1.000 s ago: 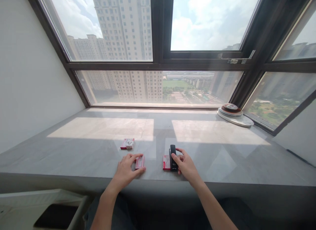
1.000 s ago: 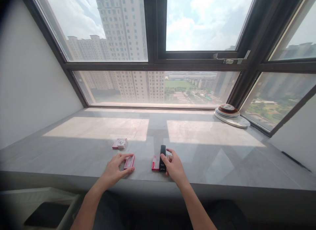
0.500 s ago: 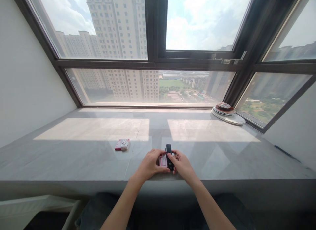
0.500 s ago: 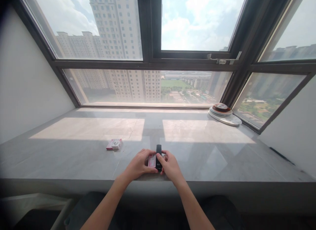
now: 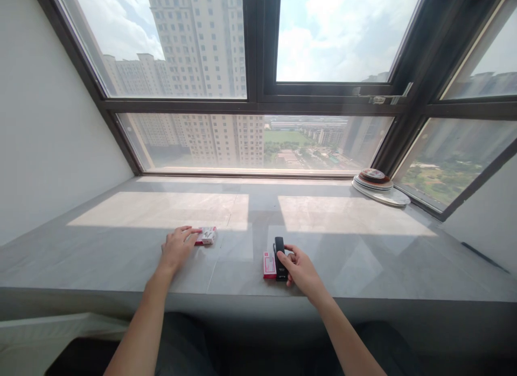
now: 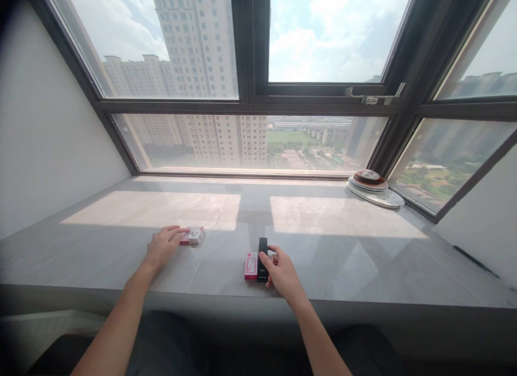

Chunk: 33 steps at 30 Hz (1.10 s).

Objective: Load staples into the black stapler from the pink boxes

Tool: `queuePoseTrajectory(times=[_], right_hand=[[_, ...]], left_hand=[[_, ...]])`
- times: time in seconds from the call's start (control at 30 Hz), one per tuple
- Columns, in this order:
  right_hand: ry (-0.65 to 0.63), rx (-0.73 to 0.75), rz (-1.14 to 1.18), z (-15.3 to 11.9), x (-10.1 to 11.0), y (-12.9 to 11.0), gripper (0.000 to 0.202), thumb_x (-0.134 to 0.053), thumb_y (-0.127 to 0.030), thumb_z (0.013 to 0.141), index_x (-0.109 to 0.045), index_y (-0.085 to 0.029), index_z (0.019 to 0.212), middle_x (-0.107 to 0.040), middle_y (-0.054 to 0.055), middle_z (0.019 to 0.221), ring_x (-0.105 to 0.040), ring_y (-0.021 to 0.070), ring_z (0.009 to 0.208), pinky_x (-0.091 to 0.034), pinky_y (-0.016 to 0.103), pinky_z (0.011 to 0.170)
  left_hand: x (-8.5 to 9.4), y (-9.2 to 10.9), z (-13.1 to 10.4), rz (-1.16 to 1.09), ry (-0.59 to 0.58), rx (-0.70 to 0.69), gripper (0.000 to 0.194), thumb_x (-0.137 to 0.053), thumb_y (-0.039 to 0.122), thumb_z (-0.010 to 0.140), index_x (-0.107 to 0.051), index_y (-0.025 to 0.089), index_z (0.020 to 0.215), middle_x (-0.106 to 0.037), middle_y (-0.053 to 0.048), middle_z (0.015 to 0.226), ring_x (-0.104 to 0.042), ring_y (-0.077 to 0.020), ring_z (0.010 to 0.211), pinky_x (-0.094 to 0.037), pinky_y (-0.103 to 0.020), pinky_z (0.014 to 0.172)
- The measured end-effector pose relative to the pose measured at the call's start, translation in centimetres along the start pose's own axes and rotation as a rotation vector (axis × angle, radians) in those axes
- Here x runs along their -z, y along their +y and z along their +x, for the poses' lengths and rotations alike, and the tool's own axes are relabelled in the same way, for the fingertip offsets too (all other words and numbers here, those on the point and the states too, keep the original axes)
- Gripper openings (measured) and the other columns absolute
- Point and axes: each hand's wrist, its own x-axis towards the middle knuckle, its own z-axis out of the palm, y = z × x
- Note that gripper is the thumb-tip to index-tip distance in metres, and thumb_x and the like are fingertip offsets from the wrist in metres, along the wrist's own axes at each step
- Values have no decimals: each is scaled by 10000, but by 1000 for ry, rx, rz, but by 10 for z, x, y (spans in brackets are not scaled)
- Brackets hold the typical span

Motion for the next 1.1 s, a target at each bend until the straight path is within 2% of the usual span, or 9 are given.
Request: queuePoseTrajectory(times=[0.07, 0.17, 0.33, 0.5, 0.63, 0.7, 0.87, 0.97, 1.1], right_hand=[[-4, 2, 9, 0, 0, -1, 611, -614, -638, 875, -525, -195, 1286, -398, -108, 613, -457, 98, 392, -492, 238, 354], [1, 7, 0, 0, 0, 0, 616, -617, -641, 869, -532, -193, 1283, -401, -108, 610, -460, 101, 390, -488, 241, 352], [11, 8, -52, 0, -1, 1, 606, -578, -647, 889, -527, -197, 1291, -428, -107, 585, -441, 100, 347, -413, 221, 313], [20, 5, -88, -1, -2, 1, 610, -562, -659, 897, -519, -200, 1297, -445, -107, 571, -442, 101, 327, -369, 212, 304], [33, 0, -109, -1, -2, 2, 614, -563, -670, 892, -530, -197, 1283, -437, -108, 561, -457, 102, 331, -375, 209, 320], [39, 5, -115, 0, -1, 3, 611, -563, -671, 893, -534, -197, 1277, -434, -109, 561, -461, 102, 334, -380, 208, 324], [29, 12, -99, 0, -1, 2, 620, -558, -669, 898, -522, -195, 1296, -447, -109, 563, -467, 107, 329, -382, 211, 317], [20, 16, -101, 0, 0, 3, 629, -548, -676, 899, -527, -190, 1300, -479, -102, 559, -475, 109, 327, -369, 205, 317], [33, 6, -114, 1, 1, 5, 648, -558, -686, 884, -532, -188, 1299, -495, -98, 568, -491, 108, 335, -360, 196, 328]], left_hand=[[-2, -22, -9, 38, -18, -82, 334, -584, 433, 844, -707, 300, 1124, -599, -44, 1327, -517, -301, 1197, -383, -438, 1048], [-2, -36, -31, 35, -56, -200, 432, -628, 478, 803, -659, 283, 1187, -600, -39, 1345, -505, -286, 1236, -370, -407, 1087], [9, -29, -55, -74, -242, -228, 479, -689, 581, 763, -662, 280, 1134, -677, -40, 1156, -578, -275, 1115, -458, -378, 981], [6, 8, -64, -92, -330, -242, 654, -744, 590, 711, -611, 299, 1281, -678, -28, 1006, -625, -255, 966, -474, -372, 901], [-13, 54, -80, -122, -348, -327, 643, -826, 596, 612, -645, 307, 1157, -645, -35, 1095, -591, -287, 1064, -436, -410, 965], [-25, 78, -88, -196, -354, -330, 652, -857, 587, 571, -633, 275, 1098, -637, -40, 1053, -595, -274, 1008, -457, -393, 916], [-43, 129, -89, -482, -305, -346, 631, -840, 529, 667, -582, 255, 1174, -627, -56, 1090, -596, -233, 968, -485, -363, 859], [-46, 151, -85, -529, -315, -443, 619, -845, 511, 676, -612, 276, 1200, -638, -64, 1109, -584, -268, 1052, -472, -411, 932], [-59, 166, -90, -526, -473, -478, 635, -855, 560, 640, -631, 297, 1173, -661, -49, 1091, -611, -272, 1024, -495, -386, 866]])
